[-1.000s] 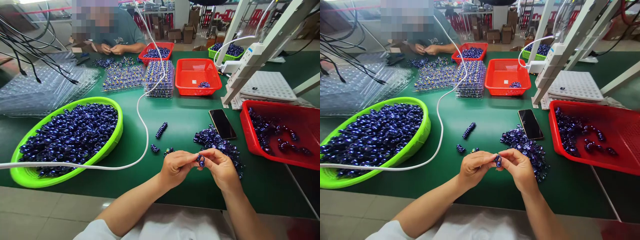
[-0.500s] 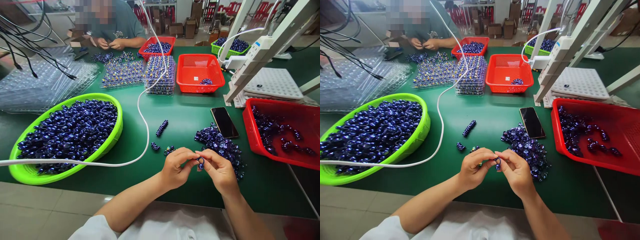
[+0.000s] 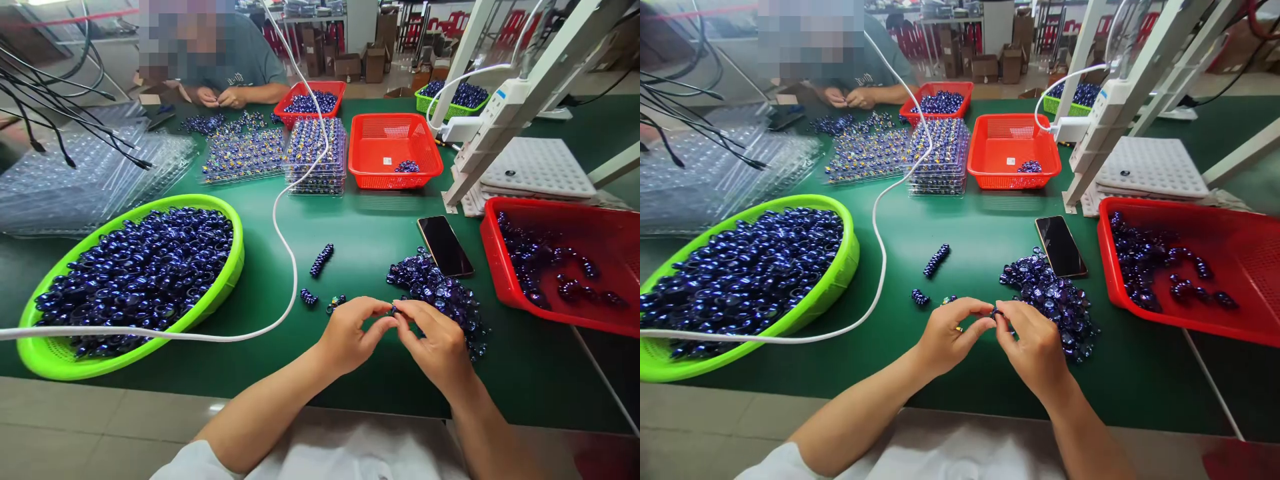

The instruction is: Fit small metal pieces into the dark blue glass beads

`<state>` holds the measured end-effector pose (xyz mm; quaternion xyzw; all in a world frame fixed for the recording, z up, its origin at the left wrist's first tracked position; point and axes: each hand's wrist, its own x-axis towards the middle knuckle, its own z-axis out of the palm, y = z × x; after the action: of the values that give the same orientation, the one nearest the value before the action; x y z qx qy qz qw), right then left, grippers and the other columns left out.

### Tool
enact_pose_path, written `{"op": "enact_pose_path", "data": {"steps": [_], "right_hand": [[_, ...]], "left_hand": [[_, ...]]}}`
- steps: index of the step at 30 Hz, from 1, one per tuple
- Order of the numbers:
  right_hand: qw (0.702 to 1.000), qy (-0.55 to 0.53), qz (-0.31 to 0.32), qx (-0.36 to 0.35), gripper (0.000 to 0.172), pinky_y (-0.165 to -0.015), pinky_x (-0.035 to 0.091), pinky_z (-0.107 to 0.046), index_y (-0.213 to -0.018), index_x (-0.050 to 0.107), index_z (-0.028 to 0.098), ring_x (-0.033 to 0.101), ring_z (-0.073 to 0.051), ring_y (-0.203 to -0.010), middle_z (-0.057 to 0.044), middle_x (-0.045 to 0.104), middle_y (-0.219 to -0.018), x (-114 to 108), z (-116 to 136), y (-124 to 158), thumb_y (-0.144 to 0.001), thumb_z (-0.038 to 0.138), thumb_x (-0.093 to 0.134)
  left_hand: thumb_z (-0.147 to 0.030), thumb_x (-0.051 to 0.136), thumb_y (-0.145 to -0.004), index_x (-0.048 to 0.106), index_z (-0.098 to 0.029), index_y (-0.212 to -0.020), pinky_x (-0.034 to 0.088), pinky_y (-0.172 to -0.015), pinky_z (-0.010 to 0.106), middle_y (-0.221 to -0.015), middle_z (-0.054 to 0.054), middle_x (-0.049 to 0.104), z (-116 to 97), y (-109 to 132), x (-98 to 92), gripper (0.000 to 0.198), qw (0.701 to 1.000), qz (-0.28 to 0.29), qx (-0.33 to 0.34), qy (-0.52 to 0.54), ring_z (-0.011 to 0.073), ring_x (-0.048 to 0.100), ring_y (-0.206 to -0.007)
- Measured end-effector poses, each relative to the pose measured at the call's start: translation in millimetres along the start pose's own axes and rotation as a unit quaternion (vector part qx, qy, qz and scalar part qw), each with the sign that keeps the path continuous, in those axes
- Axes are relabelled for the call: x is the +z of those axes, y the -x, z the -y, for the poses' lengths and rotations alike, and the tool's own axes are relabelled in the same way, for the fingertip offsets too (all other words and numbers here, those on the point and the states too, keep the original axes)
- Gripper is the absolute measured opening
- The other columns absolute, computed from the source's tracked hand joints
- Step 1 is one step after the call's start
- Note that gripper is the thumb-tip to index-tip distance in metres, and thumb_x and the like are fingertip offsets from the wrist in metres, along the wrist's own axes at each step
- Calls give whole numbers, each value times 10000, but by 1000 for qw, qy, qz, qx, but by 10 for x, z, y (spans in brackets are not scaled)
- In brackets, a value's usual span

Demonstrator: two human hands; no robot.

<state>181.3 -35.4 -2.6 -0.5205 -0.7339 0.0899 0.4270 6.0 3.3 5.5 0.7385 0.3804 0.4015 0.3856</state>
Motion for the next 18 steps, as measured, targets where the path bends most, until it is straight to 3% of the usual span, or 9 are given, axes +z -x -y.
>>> {"op": "enact_pose_path", "data": {"steps": [2,4,8,10,12,15,18], "right_hand": [[999,27,-6,-20,306,-810,589,-363,-1137,641,230,699,-205,-891,-66,727,-973,23,3,6,-869,89,592],[999,29,-16,-22,306,-786,587,-365,-1140,634,226,686,-206,-869,-74,710,-957,27,28,-3,-863,98,604],[1000,-25,8,-8,305,-727,583,-334,-1177,613,222,669,-191,-821,-72,679,-938,-4,92,-47,-882,144,616],[997,-57,44,-3,284,-709,581,-321,-1189,609,228,673,-184,-806,-68,689,-944,-18,100,-57,-912,171,589],[996,-59,60,-15,263,-722,580,-325,-1182,613,232,685,-188,-817,-66,711,-954,-24,88,-49,-929,176,568],[998,-23,45,-35,253,-749,576,-340,-1174,612,223,698,-203,-856,-74,728,-960,-19,61,-21,-933,162,565],[998,-13,45,-38,248,-715,573,-324,-1173,600,214,699,-198,-835,-78,723,-939,-7,51,-1,-938,150,552]], "left_hand": [[-240,649,-872,722,-147,-932,555,-762,291,-875,80,767,-4,-8,17,133,998,8,-42,41,182,710,-800],[-266,647,-869,716,-138,-895,563,-725,284,-832,75,760,3,-33,13,148,982,24,-130,137,172,706,-755],[-379,749,-778,699,-114,-801,553,-601,258,-661,33,697,57,-101,-43,271,890,105,-276,348,126,649,-564],[-396,795,-728,698,-107,-780,546,-583,251,-629,21,672,87,-121,-65,309,859,134,-301,391,110,624,-533],[-402,806,-718,692,-102,-781,542,-578,244,-613,15,655,103,-130,-74,327,848,143,-312,404,104,616,-532],[-397,792,-744,670,-98,-833,540,-593,237,-627,13,649,101,-132,-78,336,852,136,-310,400,99,622,-554],[-343,814,-732,655,-124,-1008,556,-656,253,-797,40,685,86,-132,-101,386,862,123,-278,406,112,653,-668]]}}
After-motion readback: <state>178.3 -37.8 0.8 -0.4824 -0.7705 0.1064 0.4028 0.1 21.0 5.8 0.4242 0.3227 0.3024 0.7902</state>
